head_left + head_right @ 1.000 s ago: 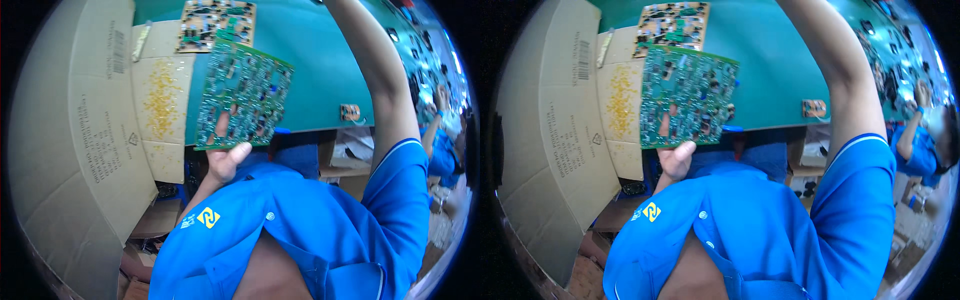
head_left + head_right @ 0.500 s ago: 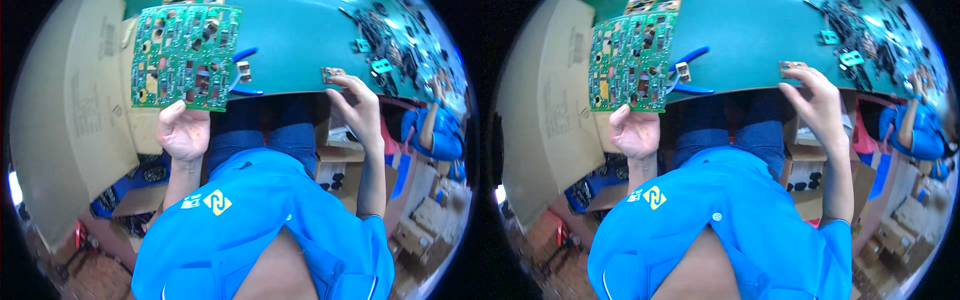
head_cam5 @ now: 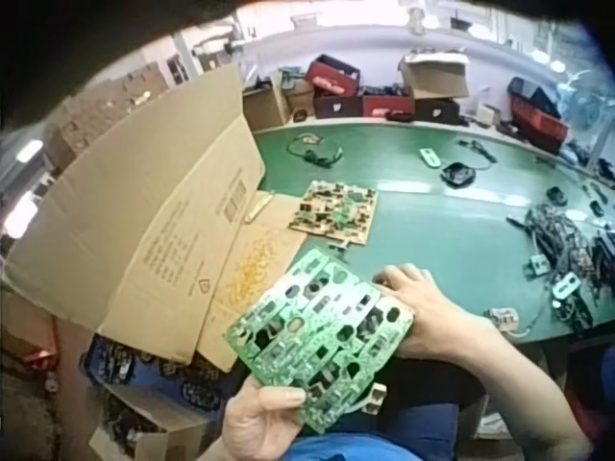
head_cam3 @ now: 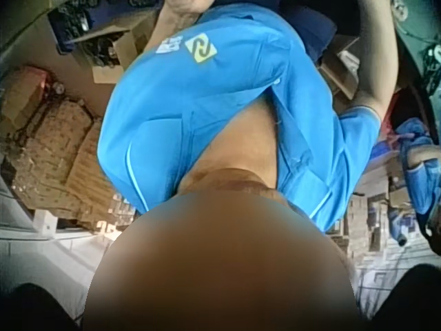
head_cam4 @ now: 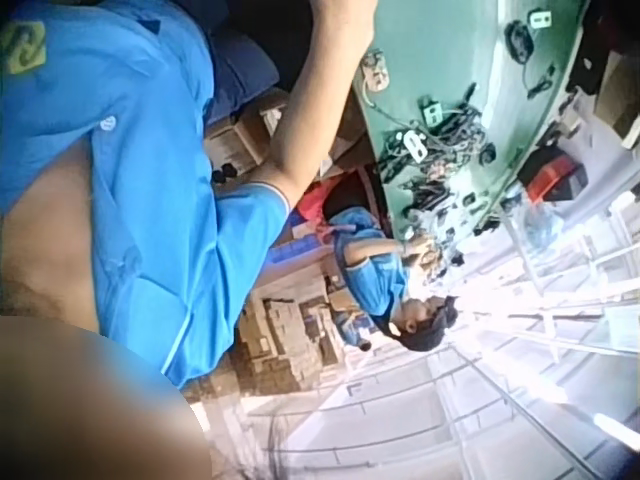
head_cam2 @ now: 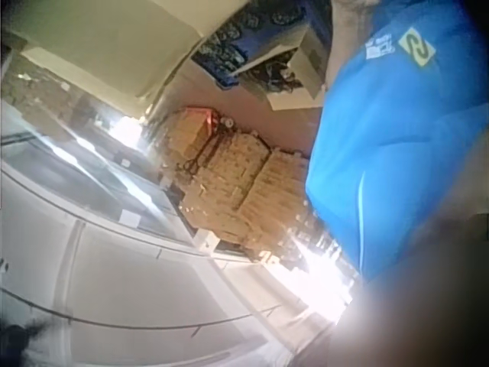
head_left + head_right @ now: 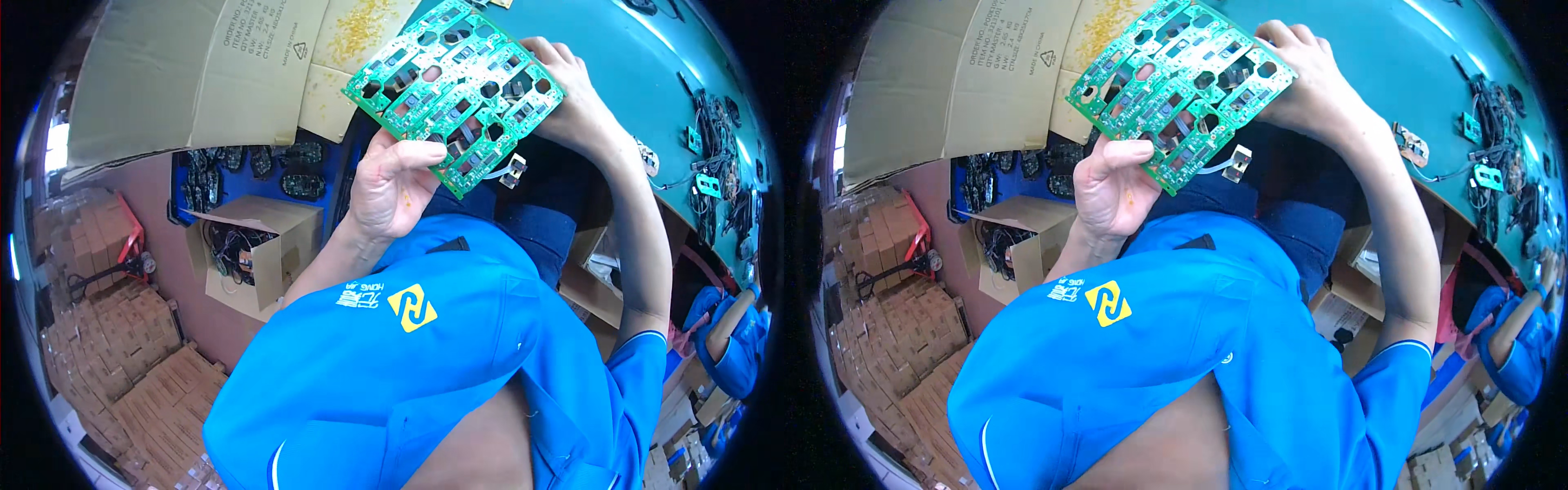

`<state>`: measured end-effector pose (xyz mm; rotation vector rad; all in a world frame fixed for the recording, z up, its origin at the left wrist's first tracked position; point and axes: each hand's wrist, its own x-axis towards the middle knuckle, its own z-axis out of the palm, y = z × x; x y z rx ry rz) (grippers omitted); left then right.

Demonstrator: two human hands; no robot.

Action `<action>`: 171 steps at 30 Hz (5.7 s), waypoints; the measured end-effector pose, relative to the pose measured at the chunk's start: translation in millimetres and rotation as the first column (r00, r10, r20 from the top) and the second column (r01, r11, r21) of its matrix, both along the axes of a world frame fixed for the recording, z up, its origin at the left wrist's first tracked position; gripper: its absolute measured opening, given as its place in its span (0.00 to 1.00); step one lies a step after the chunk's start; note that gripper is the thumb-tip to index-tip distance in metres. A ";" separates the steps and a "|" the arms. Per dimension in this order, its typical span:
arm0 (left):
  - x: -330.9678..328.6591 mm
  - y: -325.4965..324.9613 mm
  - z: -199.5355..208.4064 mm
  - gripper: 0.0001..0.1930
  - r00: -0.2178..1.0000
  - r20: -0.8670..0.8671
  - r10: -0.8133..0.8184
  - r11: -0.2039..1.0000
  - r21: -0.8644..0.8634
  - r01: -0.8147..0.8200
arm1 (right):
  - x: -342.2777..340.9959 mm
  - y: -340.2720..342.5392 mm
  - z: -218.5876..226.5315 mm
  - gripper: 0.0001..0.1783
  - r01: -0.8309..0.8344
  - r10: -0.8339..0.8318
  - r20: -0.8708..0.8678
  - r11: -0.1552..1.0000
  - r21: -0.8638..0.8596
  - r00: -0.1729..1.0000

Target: Trimming excess material from printed circuit boards using pliers and organizing electronic wire harnesses.

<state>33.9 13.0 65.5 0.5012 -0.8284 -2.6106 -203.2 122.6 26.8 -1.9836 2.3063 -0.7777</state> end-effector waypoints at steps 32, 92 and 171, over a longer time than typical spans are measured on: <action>-19.9 -6.5 -20.5 0.22 0.870 0.115 -0.480 0.877 0.090 0.472 | 106.4 112.8 9.8 0.23 0.615 0.127 0.967 0.788 0.036 -0.220; -5.6 27.4 -31.3 0.33 0.929 0.203 -0.308 0.891 -0.279 0.357 | 99.8 100.5 79.1 0.35 0.231 -0.225 -0.054 0.928 0.292 0.973; -12.2 30.2 -26.1 0.34 0.894 0.243 -0.377 0.855 -0.280 0.437 | 82.4 114.1 74.9 0.31 0.171 -0.130 -0.192 0.961 0.216 0.973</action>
